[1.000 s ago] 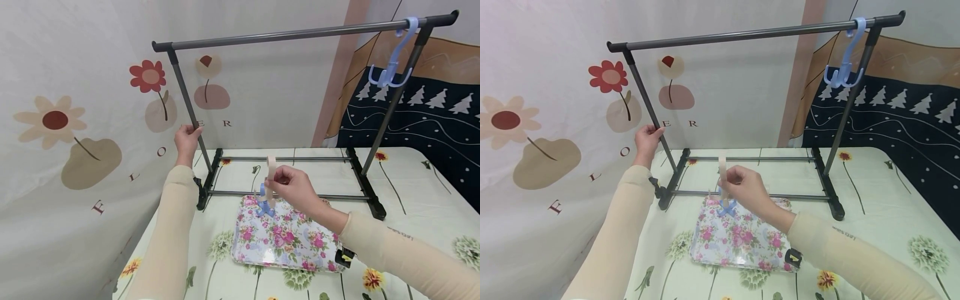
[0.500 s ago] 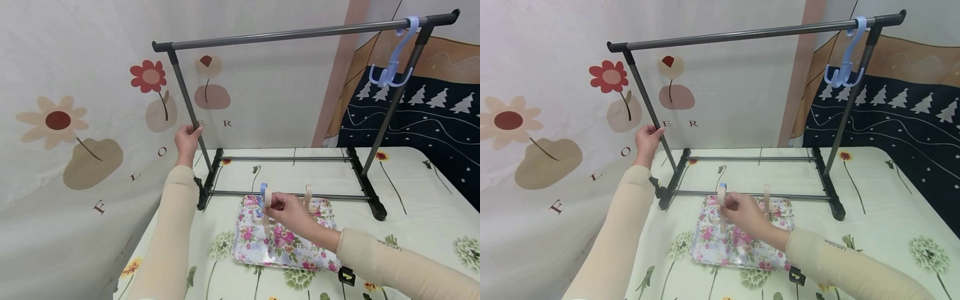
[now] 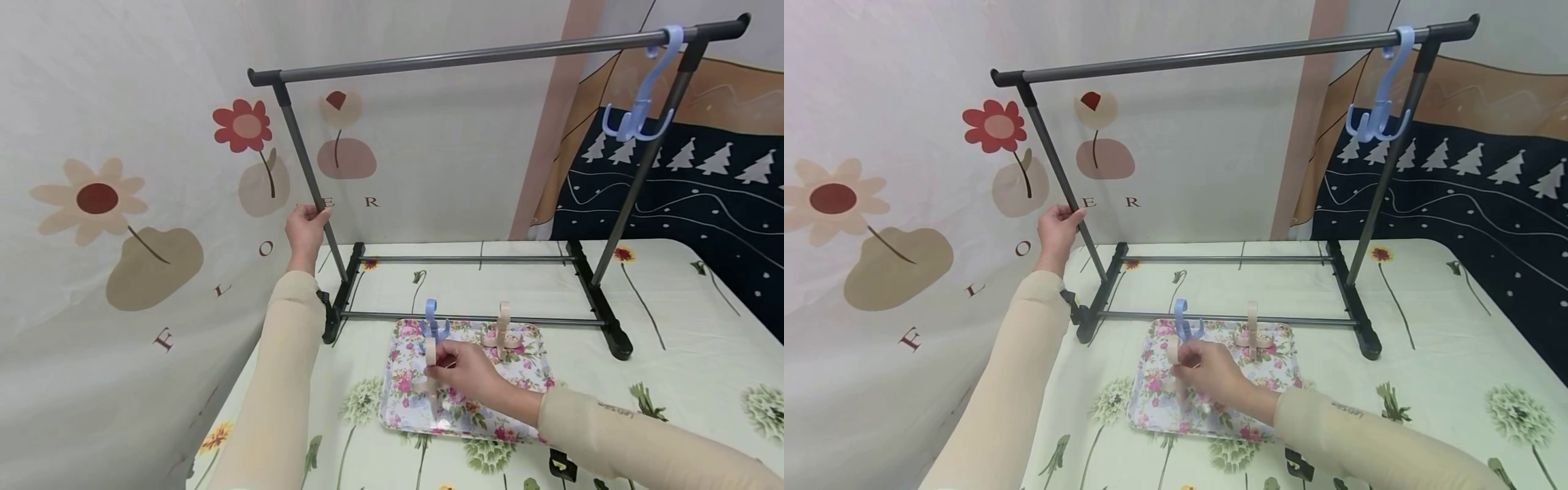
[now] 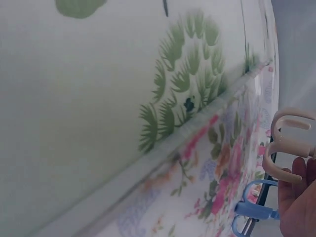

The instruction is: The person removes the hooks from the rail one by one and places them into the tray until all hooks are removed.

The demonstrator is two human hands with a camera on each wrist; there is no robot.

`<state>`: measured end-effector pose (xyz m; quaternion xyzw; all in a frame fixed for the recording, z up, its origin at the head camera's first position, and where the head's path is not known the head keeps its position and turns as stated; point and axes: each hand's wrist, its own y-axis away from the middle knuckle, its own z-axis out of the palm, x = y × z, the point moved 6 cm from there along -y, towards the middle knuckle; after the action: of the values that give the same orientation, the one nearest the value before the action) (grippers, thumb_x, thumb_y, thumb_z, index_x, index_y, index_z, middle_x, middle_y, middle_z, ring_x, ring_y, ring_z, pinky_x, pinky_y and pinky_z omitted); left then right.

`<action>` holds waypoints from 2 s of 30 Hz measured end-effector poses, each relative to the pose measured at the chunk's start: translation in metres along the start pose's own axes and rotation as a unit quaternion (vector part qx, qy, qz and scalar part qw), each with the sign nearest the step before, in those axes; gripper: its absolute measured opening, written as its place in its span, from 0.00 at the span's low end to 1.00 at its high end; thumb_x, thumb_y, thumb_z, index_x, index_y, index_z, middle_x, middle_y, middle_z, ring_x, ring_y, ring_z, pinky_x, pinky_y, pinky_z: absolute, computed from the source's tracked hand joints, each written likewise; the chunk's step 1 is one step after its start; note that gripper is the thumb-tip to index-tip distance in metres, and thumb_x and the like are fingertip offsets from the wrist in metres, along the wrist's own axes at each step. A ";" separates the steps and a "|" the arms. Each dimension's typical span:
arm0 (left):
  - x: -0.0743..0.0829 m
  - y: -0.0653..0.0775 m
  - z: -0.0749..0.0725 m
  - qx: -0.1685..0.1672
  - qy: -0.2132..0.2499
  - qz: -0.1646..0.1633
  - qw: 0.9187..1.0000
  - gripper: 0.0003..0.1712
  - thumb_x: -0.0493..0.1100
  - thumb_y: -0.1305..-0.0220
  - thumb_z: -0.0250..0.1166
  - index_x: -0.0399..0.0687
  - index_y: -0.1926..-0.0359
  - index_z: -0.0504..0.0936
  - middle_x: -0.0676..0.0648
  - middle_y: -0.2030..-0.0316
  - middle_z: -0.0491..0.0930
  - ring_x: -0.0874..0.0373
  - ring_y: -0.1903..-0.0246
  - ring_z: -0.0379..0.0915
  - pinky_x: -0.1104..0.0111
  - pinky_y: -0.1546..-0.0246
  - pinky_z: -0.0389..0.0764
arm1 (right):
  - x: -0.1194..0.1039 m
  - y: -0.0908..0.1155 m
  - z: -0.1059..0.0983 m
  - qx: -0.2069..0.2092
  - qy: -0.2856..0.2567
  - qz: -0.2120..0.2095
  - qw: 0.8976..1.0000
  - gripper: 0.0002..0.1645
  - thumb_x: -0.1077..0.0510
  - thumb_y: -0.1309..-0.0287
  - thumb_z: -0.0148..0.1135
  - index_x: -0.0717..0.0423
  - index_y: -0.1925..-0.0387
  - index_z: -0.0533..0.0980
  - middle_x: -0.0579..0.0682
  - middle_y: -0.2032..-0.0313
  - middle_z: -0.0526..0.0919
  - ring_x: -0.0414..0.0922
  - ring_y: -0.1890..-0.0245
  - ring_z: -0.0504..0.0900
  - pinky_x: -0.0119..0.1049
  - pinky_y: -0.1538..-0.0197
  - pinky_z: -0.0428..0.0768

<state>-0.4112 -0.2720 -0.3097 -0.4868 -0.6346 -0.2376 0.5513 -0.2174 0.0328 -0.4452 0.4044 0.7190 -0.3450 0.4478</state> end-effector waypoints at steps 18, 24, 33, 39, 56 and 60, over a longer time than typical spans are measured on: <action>-0.001 -0.001 0.002 0.001 0.001 0.002 1.000 0.16 0.47 0.32 0.66 0.39 0.51 0.78 0.44 0.55 0.79 0.51 0.52 0.72 0.58 0.45 0.69 | 0.013 -0.004 0.011 0.007 -0.001 0.008 1.000 0.05 0.65 0.44 0.70 0.57 0.68 0.80 0.46 0.71 0.84 0.42 0.70 0.83 0.32 0.66 0.82; -0.002 -0.001 0.002 0.002 0.002 0.001 1.000 0.17 0.48 0.32 0.66 0.40 0.52 0.79 0.44 0.56 0.79 0.51 0.52 0.72 0.58 0.45 0.69 | 0.014 -0.003 0.014 0.000 -0.005 0.015 1.000 0.06 0.63 0.43 0.71 0.55 0.67 0.79 0.45 0.70 0.84 0.44 0.69 0.83 0.35 0.69 0.82; -0.004 -0.002 0.002 -0.002 0.001 -0.002 1.000 0.17 0.49 0.32 0.66 0.41 0.51 0.79 0.45 0.54 0.80 0.52 0.51 0.72 0.58 0.44 0.69 | 0.015 0.000 0.013 -0.007 -0.018 0.019 1.000 0.07 0.62 0.43 0.70 0.55 0.63 0.79 0.48 0.64 0.84 0.46 0.62 0.85 0.35 0.64 0.83; -0.003 -0.002 0.002 -0.005 0.003 -0.003 1.000 0.17 0.48 0.32 0.66 0.41 0.51 0.79 0.45 0.54 0.80 0.51 0.51 0.73 0.58 0.43 0.69 | 0.009 0.005 0.006 0.000 -0.020 0.016 1.000 0.14 0.60 0.44 0.72 0.57 0.56 0.79 0.52 0.57 0.83 0.50 0.57 0.84 0.33 0.56 0.82; -0.002 0.000 0.000 -0.008 -0.001 -0.005 1.000 0.18 0.49 0.32 0.65 0.40 0.49 0.78 0.44 0.53 0.80 0.51 0.50 0.73 0.57 0.42 0.68 | -0.017 0.021 -0.024 0.033 -0.006 -0.022 0.999 0.32 0.56 0.46 0.74 0.61 0.42 0.73 0.58 0.43 0.77 0.62 0.41 0.74 0.54 0.39 0.71; -0.003 -0.001 0.000 -0.008 -0.001 -0.005 1.000 0.18 0.48 0.32 0.65 0.40 0.50 0.78 0.44 0.53 0.80 0.51 0.50 0.73 0.58 0.43 0.69 | -0.025 0.023 -0.036 0.053 -0.013 -0.027 0.998 0.32 0.58 0.45 0.73 0.62 0.40 0.73 0.58 0.42 0.76 0.60 0.40 0.74 0.52 0.38 0.71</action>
<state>-0.4121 -0.2729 -0.3120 -0.4881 -0.6356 -0.2448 0.5457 -0.2031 0.0666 -0.4119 0.4031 0.7048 -0.3996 0.4254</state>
